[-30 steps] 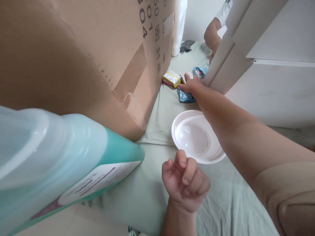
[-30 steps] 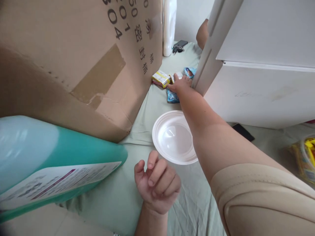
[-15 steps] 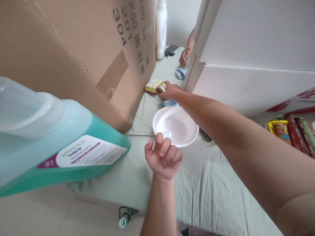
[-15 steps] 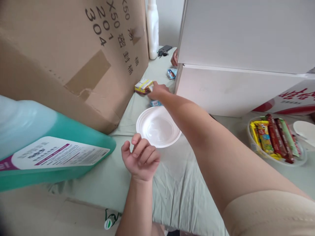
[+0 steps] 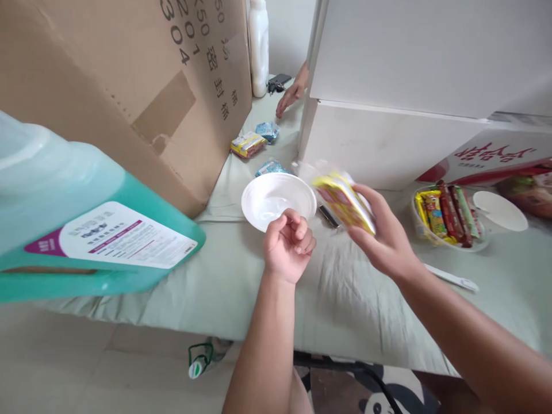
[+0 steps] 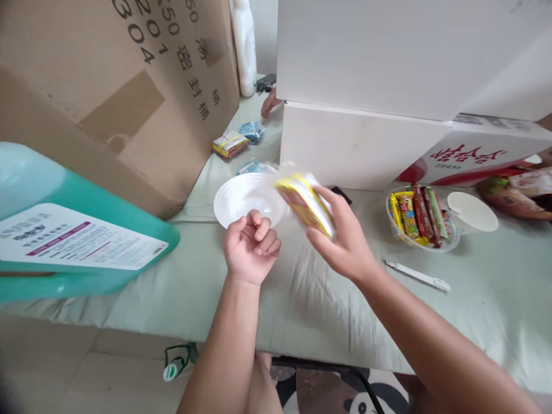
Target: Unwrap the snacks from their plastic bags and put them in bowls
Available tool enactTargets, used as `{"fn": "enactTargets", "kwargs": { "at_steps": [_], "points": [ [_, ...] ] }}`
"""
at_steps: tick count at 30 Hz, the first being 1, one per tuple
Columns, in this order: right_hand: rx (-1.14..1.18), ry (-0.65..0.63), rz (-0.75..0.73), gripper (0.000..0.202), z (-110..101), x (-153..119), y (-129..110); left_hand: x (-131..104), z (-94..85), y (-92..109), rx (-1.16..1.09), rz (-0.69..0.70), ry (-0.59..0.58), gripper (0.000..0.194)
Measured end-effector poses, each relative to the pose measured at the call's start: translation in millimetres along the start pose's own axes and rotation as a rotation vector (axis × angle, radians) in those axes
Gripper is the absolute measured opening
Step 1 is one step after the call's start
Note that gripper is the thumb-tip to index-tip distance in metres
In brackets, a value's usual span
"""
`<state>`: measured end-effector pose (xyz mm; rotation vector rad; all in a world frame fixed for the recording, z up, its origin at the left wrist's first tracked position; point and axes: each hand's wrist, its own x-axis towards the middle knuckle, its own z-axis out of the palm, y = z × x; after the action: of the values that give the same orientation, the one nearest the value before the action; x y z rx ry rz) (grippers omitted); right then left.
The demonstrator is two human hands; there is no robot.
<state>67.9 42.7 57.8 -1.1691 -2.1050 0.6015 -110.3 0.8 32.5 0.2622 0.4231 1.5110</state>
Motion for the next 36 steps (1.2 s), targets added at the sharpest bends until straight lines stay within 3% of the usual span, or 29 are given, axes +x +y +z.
{"fn": "enactTargets", "kwargs": {
  "at_steps": [3, 5, 7, 9, 13, 16, 22, 28, 32, 36],
  "points": [
    [0.038, 0.08, 0.126, 0.064, -24.6, -80.3, 56.9, 5.9, 11.9, -26.9, 0.168, -0.054, 0.011, 0.026],
    [0.026, 0.145, 0.164, 0.066, -26.9, -109.2, 82.2, 10.0, 17.2, -50.8, 0.339, -0.071, 0.062, 0.028],
    [0.002, 0.187, 0.184, 0.068, -23.1, -121.3, 94.1, 12.6, 19.6, -75.4, 0.521, -0.089, 0.14, 0.029],
    [-0.023, 0.201, 0.197, 0.069, -19.1, -122.6, 97.5, 13.6, 20.4, -97.3, 0.644, -0.14, 0.151, 0.033],
    [0.004, 0.227, 0.219, 0.067, -18.5, -118.0, 98.4, 14.6, 22.2, -127.5, 0.674, -0.278, -0.005, 0.053],
    [0.094, 0.223, 0.197, 0.062, -19.2, -119.8, 97.5, 16.9, 24.4, -141.7, 0.664, -0.272, -0.003, 0.058],
    [0.299, 0.181, 0.19, 0.052, -26.7, -128.4, 101.3, 22.7, 24.8, -149.7, 0.778, -0.233, 0.098, 0.053],
    [0.532, 0.083, 0.411, 0.058, -46.0, -128.3, 110.6, 21.1, 28.5, -149.1, 0.947, -0.444, -0.078, 0.053],
    [0.408, 0.051, 0.423, 0.027, -50.1, -124.2, 107.4, 19.2, 23.2, -164.0, 0.962, -0.284, -0.023, 0.049],
    [0.279, 0.047, 0.367, 0.022, -47.0, -125.6, 108.1, 18.3, 7.2, -178.7, 1.03, 0.006, -0.021, 0.05]
  ]
}}
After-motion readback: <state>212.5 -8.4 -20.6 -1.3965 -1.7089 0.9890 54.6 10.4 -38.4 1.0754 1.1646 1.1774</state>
